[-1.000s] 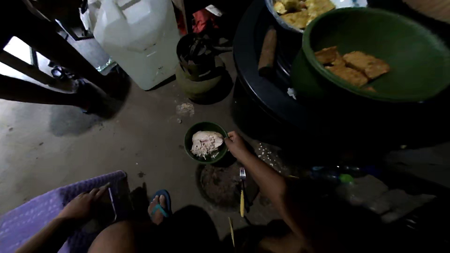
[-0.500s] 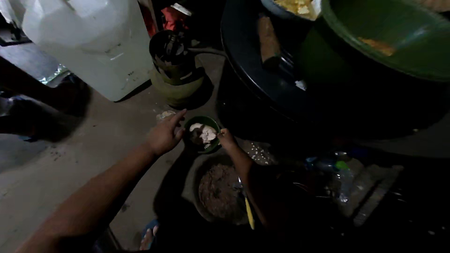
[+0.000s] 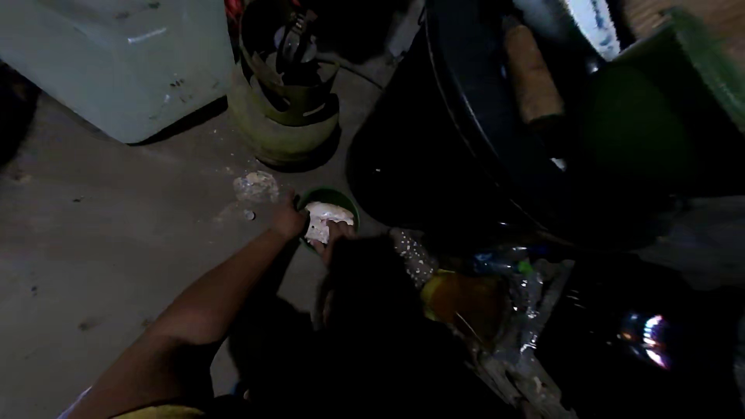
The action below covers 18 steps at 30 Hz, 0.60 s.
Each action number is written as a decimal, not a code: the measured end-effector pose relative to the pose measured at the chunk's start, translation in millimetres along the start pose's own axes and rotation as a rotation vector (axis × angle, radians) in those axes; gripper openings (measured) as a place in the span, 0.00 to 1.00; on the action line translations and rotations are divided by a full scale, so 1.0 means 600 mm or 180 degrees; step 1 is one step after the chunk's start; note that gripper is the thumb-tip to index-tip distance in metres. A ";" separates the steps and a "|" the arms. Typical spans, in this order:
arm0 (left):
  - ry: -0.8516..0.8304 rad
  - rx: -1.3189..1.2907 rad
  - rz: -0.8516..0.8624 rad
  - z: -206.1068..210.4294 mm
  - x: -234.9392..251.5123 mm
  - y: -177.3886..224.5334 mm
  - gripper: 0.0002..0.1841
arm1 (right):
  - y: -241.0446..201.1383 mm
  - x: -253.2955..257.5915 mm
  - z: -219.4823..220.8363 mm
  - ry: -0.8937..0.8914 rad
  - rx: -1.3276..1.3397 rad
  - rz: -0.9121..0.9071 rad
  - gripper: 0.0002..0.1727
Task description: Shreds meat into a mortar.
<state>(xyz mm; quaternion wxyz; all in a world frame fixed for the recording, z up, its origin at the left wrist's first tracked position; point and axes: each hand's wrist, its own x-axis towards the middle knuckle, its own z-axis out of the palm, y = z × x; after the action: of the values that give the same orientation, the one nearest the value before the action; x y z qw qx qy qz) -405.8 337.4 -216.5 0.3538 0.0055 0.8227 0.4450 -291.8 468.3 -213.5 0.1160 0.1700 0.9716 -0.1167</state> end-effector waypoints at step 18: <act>-0.0337 -0.0396 -0.0778 0.048 -0.109 -0.043 0.42 | 0.071 -0.027 -0.088 -0.0678 0.1812 0.1004 0.24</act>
<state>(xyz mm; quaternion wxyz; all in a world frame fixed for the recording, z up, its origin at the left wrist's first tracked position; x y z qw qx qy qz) -332.1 321.7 -208.1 0.4479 -0.0932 0.7682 0.4478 -271.5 516.1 -167.0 0.1813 0.3306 0.8443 -0.3809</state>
